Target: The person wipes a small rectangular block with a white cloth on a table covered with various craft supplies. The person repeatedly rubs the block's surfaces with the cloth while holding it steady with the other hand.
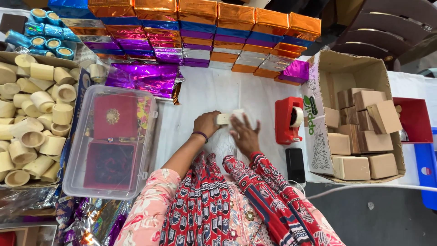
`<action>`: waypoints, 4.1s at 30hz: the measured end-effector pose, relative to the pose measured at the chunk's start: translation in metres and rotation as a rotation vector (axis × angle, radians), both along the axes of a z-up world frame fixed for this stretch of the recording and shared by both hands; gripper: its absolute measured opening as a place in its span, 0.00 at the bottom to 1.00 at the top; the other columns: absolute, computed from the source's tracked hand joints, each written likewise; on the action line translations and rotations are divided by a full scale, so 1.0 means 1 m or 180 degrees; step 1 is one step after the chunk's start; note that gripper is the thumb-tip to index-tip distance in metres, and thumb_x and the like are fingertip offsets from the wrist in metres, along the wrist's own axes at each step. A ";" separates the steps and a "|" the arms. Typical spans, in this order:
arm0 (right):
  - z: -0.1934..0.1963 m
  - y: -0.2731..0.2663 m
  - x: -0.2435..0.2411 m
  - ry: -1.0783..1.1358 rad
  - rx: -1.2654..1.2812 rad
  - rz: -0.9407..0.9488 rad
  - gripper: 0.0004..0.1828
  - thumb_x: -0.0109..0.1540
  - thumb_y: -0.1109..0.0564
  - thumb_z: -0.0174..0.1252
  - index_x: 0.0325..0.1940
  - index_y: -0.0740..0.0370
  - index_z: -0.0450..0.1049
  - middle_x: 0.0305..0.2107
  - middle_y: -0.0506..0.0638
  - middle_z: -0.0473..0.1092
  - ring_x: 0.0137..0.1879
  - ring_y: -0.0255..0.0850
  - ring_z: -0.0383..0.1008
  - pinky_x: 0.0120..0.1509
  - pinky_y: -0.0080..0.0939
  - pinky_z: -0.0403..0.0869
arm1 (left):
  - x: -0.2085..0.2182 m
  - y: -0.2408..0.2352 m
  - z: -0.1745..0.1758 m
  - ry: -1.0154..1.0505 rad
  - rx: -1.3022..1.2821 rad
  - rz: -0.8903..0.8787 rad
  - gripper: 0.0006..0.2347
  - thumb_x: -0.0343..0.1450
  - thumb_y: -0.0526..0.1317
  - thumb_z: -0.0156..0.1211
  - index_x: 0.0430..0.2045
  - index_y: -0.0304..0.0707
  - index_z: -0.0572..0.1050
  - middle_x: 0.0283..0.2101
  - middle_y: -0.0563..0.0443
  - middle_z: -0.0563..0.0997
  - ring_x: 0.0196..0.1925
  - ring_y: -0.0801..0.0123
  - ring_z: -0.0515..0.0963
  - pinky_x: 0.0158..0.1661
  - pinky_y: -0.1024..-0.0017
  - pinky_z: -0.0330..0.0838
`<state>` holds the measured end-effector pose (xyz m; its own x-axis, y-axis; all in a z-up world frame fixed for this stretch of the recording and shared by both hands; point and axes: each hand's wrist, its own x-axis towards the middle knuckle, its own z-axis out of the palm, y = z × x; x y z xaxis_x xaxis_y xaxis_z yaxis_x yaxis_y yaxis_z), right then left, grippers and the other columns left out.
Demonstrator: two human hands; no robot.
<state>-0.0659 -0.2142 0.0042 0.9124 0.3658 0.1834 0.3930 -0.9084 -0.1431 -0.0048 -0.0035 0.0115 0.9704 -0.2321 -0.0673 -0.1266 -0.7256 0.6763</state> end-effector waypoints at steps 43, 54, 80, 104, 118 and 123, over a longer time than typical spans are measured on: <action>0.006 -0.007 0.001 -0.0146 0.0025 -0.0165 0.37 0.65 0.29 0.50 0.73 0.47 0.67 0.70 0.42 0.63 0.82 0.45 0.41 0.76 0.64 0.18 | -0.002 0.000 0.009 0.0169 -0.0064 0.0026 0.19 0.58 0.43 0.72 0.44 0.52 0.80 0.43 0.48 0.85 0.46 0.52 0.83 0.46 0.57 0.77; 0.010 -0.004 -0.003 0.0029 0.0208 0.0015 0.36 0.65 0.31 0.51 0.73 0.47 0.67 0.70 0.42 0.62 0.82 0.45 0.42 0.76 0.64 0.17 | -0.005 0.001 0.009 0.0138 -0.0082 -0.0038 0.20 0.58 0.42 0.71 0.46 0.50 0.79 0.45 0.48 0.84 0.46 0.51 0.83 0.47 0.57 0.77; 0.015 0.001 0.000 -0.0169 0.0187 0.0057 0.28 0.68 0.38 0.51 0.70 0.46 0.70 0.68 0.40 0.66 0.82 0.44 0.45 0.79 0.63 0.21 | -0.002 0.001 0.004 0.0205 -0.0376 -0.0084 0.15 0.61 0.43 0.69 0.40 0.48 0.76 0.42 0.47 0.84 0.45 0.49 0.83 0.43 0.54 0.77; 0.004 0.015 -0.005 -0.0223 0.0032 0.0003 0.28 0.69 0.37 0.48 0.71 0.46 0.70 0.69 0.39 0.65 0.82 0.43 0.45 0.78 0.63 0.20 | 0.001 -0.003 -0.002 0.0152 -0.0159 -0.0064 0.19 0.60 0.40 0.69 0.46 0.50 0.76 0.43 0.43 0.84 0.46 0.46 0.83 0.44 0.53 0.77; 0.013 0.017 -0.015 -0.0218 0.0094 -0.0039 0.28 0.69 0.37 0.48 0.70 0.46 0.70 0.69 0.38 0.65 0.81 0.41 0.48 0.80 0.60 0.22 | -0.005 -0.006 0.004 0.0070 -0.0085 0.0002 0.17 0.63 0.42 0.68 0.45 0.49 0.77 0.39 0.43 0.84 0.43 0.47 0.83 0.43 0.54 0.77; 0.018 -0.009 -0.010 -0.0348 0.0102 -0.0494 0.28 0.71 0.37 0.48 0.72 0.46 0.70 0.69 0.38 0.65 0.83 0.42 0.48 0.80 0.60 0.25 | -0.007 -0.006 0.014 0.0274 -0.0104 -0.0029 0.15 0.62 0.45 0.69 0.42 0.50 0.78 0.39 0.46 0.85 0.44 0.50 0.84 0.44 0.55 0.77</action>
